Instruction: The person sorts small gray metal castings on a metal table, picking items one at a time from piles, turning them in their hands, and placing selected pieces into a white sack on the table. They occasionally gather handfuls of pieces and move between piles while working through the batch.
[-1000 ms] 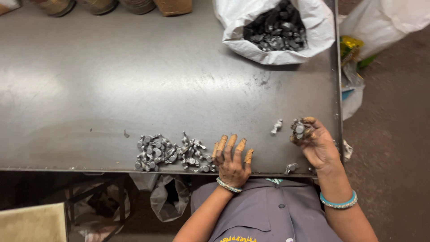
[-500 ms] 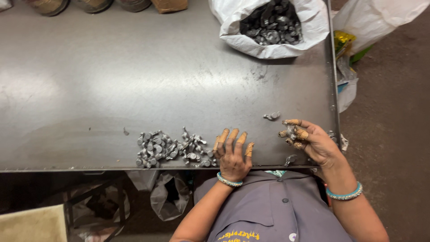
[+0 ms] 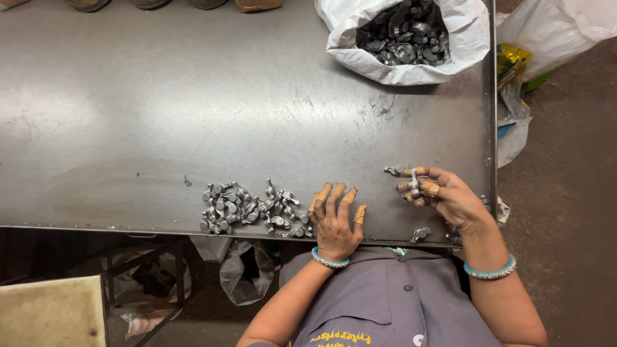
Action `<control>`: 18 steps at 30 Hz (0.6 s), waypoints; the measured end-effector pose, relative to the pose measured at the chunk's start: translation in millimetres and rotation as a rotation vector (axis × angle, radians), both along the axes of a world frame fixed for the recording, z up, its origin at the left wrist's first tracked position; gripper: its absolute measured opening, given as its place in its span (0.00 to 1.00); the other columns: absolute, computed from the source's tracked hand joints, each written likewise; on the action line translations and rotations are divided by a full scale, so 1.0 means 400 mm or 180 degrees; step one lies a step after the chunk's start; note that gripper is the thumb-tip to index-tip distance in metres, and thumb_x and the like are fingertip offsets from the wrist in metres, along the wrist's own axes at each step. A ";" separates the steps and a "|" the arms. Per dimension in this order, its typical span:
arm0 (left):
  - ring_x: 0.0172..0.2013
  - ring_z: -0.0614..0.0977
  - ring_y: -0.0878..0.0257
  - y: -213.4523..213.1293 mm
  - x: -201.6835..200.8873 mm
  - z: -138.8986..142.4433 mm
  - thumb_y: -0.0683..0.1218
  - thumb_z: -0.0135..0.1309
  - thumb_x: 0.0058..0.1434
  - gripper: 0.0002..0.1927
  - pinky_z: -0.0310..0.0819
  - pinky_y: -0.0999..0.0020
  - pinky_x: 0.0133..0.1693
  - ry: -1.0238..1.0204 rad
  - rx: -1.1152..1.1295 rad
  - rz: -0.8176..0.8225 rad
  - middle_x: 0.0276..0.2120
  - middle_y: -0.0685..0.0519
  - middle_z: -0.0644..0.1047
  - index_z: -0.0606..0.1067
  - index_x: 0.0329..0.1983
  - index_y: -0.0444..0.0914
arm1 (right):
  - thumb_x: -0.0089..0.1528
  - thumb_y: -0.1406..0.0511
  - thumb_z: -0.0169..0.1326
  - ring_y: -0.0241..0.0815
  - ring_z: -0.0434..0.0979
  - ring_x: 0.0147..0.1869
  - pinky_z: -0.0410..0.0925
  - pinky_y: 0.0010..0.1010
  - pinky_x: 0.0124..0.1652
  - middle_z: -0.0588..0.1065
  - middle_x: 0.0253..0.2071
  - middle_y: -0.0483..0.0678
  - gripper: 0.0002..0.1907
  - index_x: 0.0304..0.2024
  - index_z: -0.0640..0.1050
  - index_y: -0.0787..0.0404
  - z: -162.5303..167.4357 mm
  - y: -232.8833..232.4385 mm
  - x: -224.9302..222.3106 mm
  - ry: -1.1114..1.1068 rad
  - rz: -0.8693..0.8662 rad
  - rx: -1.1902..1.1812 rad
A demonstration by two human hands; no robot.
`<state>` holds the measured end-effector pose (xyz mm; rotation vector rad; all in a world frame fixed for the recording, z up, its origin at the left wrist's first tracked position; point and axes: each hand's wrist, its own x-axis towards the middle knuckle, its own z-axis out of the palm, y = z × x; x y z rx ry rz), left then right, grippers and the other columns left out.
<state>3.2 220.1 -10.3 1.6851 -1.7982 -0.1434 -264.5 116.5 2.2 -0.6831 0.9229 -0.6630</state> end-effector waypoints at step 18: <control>0.63 0.65 0.47 -0.013 0.000 0.019 0.48 0.61 0.56 0.24 0.53 0.45 0.61 0.0550 0.0428 0.0171 0.59 0.50 0.72 0.75 0.57 0.41 | 0.52 0.71 0.67 0.40 0.79 0.37 0.73 0.30 0.37 0.76 0.39 0.50 0.17 0.44 0.80 0.60 -0.038 -0.023 0.116 0.3199 -0.0105 -0.2311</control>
